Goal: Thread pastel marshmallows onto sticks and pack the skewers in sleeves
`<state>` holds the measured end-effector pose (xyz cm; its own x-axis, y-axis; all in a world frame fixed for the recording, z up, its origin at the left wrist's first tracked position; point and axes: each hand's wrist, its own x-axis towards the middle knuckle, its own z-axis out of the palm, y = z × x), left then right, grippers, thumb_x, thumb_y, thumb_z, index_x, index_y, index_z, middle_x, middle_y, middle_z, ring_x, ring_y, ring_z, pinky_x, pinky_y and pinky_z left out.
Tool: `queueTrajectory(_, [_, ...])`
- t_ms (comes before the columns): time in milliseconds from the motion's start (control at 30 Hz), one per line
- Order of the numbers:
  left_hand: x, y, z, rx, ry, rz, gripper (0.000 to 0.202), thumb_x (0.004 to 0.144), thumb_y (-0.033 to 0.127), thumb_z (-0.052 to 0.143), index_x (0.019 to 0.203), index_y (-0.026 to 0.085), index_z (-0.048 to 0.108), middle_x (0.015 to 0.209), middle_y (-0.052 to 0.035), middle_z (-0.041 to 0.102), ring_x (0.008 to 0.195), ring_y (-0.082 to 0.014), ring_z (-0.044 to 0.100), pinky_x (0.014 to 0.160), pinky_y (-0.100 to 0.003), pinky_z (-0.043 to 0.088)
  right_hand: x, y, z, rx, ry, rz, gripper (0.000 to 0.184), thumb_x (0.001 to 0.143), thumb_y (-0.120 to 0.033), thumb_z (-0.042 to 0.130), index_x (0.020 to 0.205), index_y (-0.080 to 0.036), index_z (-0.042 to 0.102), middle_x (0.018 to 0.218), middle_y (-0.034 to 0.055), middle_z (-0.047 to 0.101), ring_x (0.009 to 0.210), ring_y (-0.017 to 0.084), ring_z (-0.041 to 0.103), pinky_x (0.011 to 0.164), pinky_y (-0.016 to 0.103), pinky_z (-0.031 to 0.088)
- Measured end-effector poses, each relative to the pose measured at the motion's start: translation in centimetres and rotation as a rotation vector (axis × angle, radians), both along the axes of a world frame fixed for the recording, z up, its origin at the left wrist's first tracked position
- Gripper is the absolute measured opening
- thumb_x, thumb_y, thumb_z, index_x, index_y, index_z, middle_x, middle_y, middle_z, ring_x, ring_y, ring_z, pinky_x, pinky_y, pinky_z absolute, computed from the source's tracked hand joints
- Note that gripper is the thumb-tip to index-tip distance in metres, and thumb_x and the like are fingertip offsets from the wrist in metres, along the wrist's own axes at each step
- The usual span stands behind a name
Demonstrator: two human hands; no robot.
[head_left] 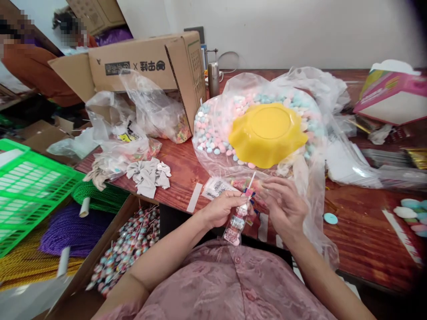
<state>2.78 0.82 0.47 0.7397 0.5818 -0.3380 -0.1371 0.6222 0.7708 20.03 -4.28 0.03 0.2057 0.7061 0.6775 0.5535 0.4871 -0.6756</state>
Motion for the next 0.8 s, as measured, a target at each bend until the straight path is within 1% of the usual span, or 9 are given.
queueTrajectory(100, [-0.4, -0.3, 0.5, -0.042, 0.016, -0.110, 0.041, 0.067, 0.050, 0.080, 0.072, 0.012, 0.066, 0.064, -0.0043, 0.066, 0.058, -0.0165, 0.065, 0.059, -0.028, 0.052, 1.8, -1.1, 1.9, 0.136, -0.646, 0.073, 0.034, 0.093, -0.018, 0.055, 0.122, -0.032, 0.067, 0.123, 0.0050, 0.069, 0.123, 0.028, 0.056, 0.101, 0.051, 0.044])
queueTrajectory(200, [-0.7, -0.8, 0.9, -0.005, 0.034, -0.324, 0.040, 0.071, 0.048, 0.075, 0.061, 0.013, 0.060, 0.055, -0.0017, 0.059, 0.048, -0.0138, 0.059, 0.052, -0.027, 0.051, 2.6, -2.2, 3.3, 0.096, -0.952, 0.288, 0.036, 0.099, -0.018, 0.044, 0.130, -0.025, 0.062, 0.122, 0.0048, 0.070, 0.127, 0.026, 0.055, 0.104, 0.048, 0.041])
queueTrajectory(300, [-0.9, -0.8, 0.9, -0.021, 0.061, -0.510, 0.041, 0.074, 0.052, 0.074, 0.068, 0.013, 0.060, 0.059, -0.0005, 0.057, 0.046, -0.0102, 0.053, 0.049, -0.024, 0.047, 2.6, -3.0, 3.5, 0.147, -0.989, 0.324, 0.024, 0.096, -0.016, 0.048, 0.110, -0.017, 0.067, 0.090, 0.0052, 0.072, 0.101, 0.022, 0.063, 0.095, 0.042, 0.043])
queueTrajectory(367, [-0.9, -0.6, 1.0, 0.060, 0.105, -0.593, 0.043, 0.080, 0.057, 0.068, 0.075, 0.015, 0.061, 0.064, 0.0000, 0.056, 0.049, -0.0092, 0.051, 0.050, -0.023, 0.045, 2.6, -3.5, 3.1, 0.107, -1.016, 0.302, 0.015, 0.093, -0.016, 0.051, 0.090, -0.017, 0.066, 0.074, 0.0025, 0.065, 0.083, 0.020, 0.060, 0.087, 0.042, 0.042])
queueTrajectory(467, [-0.7, -0.8, 1.3, 0.517, 0.246, -0.629, 0.035, 0.092, 0.049, 0.054, 0.082, 0.017, 0.064, 0.076, -0.0033, 0.062, 0.067, -0.0137, 0.058, 0.066, -0.026, 0.050, 2.4, -4.3, 2.0, -0.185, -0.973, 0.240, 0.010, 0.085, -0.017, 0.059, 0.076, -0.017, 0.060, 0.069, 0.0017, 0.063, 0.074, 0.019, 0.055, 0.078, 0.037, 0.039])
queueTrajectory(567, [-0.2, -1.9, 1.0, 1.083, 0.420, -0.535, 0.026, 0.096, 0.032, 0.045, 0.103, 0.021, 0.068, 0.104, -0.0091, 0.068, 0.096, -0.0218, 0.062, 0.091, -0.037, 0.050, 2.4, -5.1, 1.1, -0.528, -0.776, 0.243, 0.015, 0.082, -0.017, 0.065, 0.068, -0.018, 0.059, 0.066, -0.0010, 0.064, 0.067, 0.015, 0.053, 0.068, 0.029, 0.036])
queueTrajectory(633, [0.3, -2.5, 0.5, 1.289, 0.500, -0.459, 0.029, 0.095, 0.025, 0.041, 0.107, 0.021, 0.067, 0.107, -0.0116, 0.068, 0.098, -0.0244, 0.061, 0.093, -0.041, 0.048, 2.4, -5.7, 0.8, -0.645, -0.673, 0.269, 0.021, 0.088, -0.016, 0.061, 0.067, -0.018, 0.059, 0.065, -0.0025, 0.064, 0.066, 0.013, 0.053, 0.065, 0.027, 0.035])
queueTrajectory(700, [0.9, -2.7, 0.2, 1.289, 0.514, -0.437, 0.029, 0.095, 0.025, 0.039, 0.095, 0.019, 0.067, 0.093, -0.0100, 0.067, 0.085, -0.0224, 0.060, 0.084, -0.038, 0.049, 2.3, -6.4, 1.0, -0.586, -0.658, 0.167, 0.016, 0.092, -0.016, 0.056, 0.077, -0.018, 0.064, 0.075, -0.0002, 0.068, 0.078, 0.015, 0.057, 0.070, 0.029, 0.036])
queueTrajectory(800, [1.8, -2.2, 0.4, 0.906, 0.385, -0.506, 0.032, 0.094, 0.037, 0.043, 0.076, 0.017, 0.061, 0.069, -0.0022, 0.056, 0.064, -0.0146, 0.047, 0.065, -0.028, 0.042, 2.1, -7.6, 1.5, -0.281, -0.730, -0.049, 0.018, 0.094, -0.019, 0.055, 0.108, -0.020, 0.066, 0.107, 0.0063, 0.071, 0.108, 0.024, 0.056, 0.085, 0.040, 0.033])
